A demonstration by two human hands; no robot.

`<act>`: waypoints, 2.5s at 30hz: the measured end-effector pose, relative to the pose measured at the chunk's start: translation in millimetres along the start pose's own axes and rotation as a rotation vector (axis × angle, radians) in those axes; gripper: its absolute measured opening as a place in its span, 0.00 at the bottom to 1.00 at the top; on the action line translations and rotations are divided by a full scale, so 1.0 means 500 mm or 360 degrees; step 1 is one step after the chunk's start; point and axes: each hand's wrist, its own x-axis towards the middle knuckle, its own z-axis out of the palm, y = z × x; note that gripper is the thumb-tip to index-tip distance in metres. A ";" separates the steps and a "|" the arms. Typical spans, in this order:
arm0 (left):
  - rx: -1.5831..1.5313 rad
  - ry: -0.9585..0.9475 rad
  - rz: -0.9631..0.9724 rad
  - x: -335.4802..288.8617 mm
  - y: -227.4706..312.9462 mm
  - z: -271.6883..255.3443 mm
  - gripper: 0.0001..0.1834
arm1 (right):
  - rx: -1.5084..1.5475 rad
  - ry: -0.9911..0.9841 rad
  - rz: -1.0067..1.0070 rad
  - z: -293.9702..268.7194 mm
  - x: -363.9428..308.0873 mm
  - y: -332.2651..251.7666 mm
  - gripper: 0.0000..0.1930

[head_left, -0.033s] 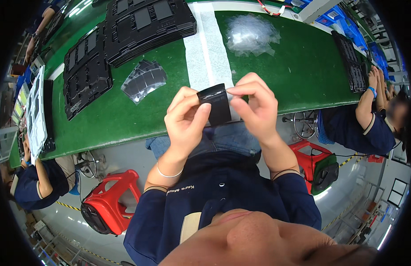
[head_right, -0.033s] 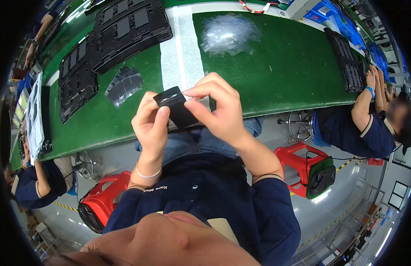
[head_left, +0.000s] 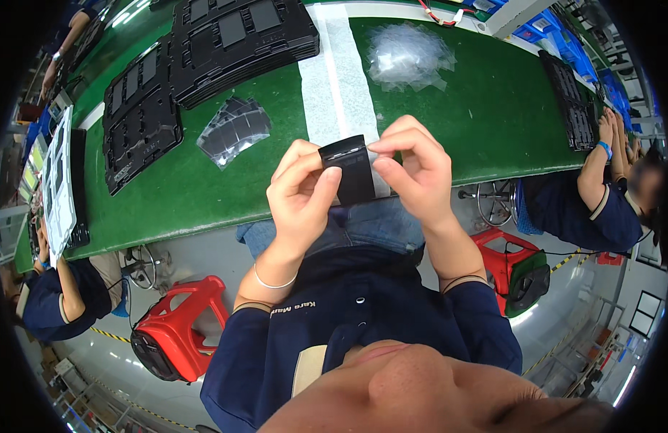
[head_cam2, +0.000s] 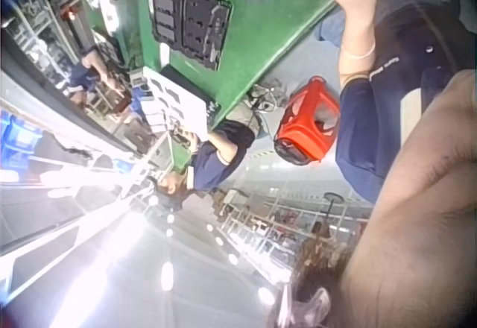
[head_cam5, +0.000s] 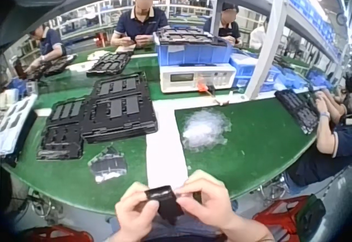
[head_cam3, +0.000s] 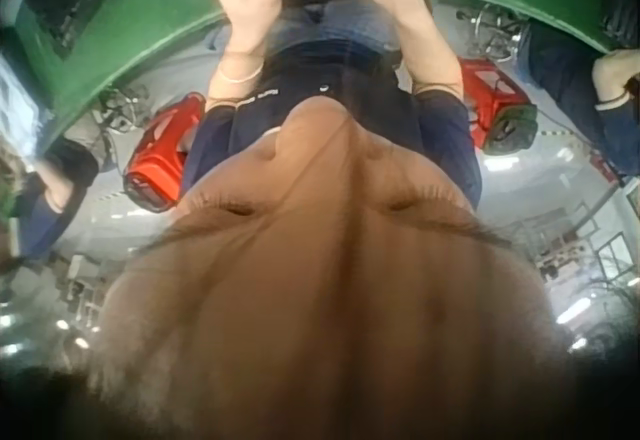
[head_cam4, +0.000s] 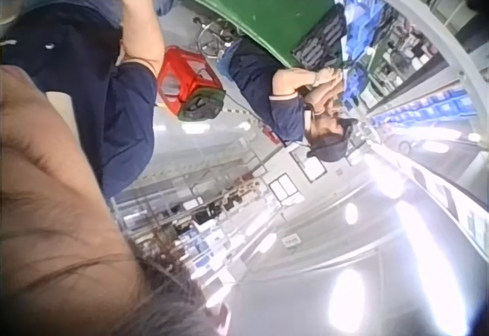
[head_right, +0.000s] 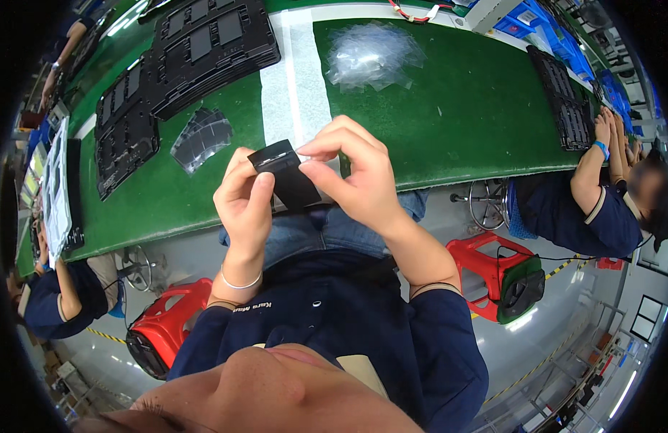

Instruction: The recorder is assembling small black plastic housings and electronic components at a production line workstation.

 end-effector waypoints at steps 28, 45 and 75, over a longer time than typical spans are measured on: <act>-0.0218 -0.0548 -0.0728 -0.010 0.025 -0.028 0.10 | -0.0129 -0.0515 -0.0037 -0.001 0.013 -0.011 0.19; -0.0424 -0.0385 -0.0747 -0.024 0.017 -0.020 0.11 | 0.1111 -0.0269 0.0781 0.010 0.015 0.005 0.07; -0.0126 -0.0313 -0.0884 0.000 0.026 -0.001 0.11 | 0.0465 -0.0646 0.0747 0.012 0.085 0.016 0.05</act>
